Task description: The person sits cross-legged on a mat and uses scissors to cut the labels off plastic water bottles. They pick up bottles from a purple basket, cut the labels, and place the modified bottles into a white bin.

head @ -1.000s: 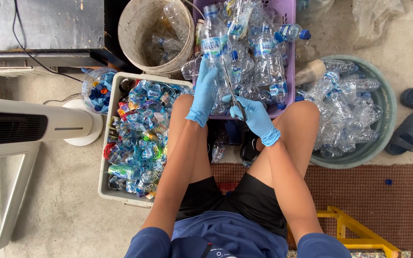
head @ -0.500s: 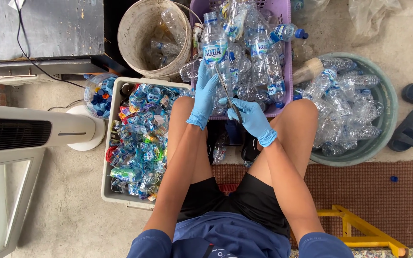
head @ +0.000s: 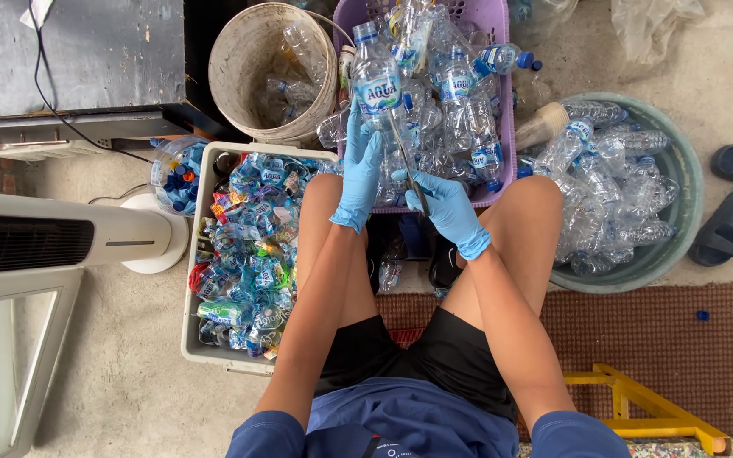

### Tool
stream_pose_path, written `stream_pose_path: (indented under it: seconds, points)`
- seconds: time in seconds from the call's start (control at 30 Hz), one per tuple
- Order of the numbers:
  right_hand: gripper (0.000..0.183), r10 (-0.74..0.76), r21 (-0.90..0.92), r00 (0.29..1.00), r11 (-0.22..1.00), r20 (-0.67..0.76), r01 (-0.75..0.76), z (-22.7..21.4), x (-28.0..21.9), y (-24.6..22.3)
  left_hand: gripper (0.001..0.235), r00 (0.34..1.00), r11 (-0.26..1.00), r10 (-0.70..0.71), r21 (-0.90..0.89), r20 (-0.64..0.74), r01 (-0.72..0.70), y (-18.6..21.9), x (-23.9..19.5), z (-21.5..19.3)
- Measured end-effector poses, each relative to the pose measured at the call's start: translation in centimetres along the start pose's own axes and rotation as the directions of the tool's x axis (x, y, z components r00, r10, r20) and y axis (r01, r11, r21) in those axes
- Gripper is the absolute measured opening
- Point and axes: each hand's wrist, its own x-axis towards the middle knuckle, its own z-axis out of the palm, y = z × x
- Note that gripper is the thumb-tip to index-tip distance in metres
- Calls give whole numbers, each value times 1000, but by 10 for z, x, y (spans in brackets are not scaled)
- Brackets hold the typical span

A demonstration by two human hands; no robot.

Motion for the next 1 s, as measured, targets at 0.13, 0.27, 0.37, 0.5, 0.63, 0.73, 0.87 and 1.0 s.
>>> stream_pose_path:
  seconds: [0.13,0.27,0.37,0.5,0.63,0.73,0.87,1.0]
  points:
    - [42,22,-50,999,998,-32,-24,3,-1,-10,74,959,970,-102,-186,264,154,-11,10,-25]
    - [41,8,-28,1000,1000,-29,-9,2,-2,-9,73,954,971,-116,-172,277,168,10,7,-16]
    - [43,21,-39,999,999,-36,-22,3,-1,-11,76,957,980,-84,-149,278,130,-14,10,-26]
    - [41,37,-61,998,997,-58,-41,6,-1,-10,74,953,971,-132,-158,275,180,10,6,-16]
    - [39,43,-29,997,999,-64,-45,6,-3,-14,73,953,971,-153,-141,262,195,7,8,-20]
    - [39,38,-33,997,999,-62,-40,5,-1,-13,74,948,972,-155,-126,278,197,17,8,-15]
    - [32,54,29,996,998,-69,-53,31,-1,-62,78,948,992,-93,-51,304,113,-16,10,-29]
    - [42,30,31,997,999,-66,-28,6,2,-24,78,933,989,-126,-29,336,144,6,8,-21]
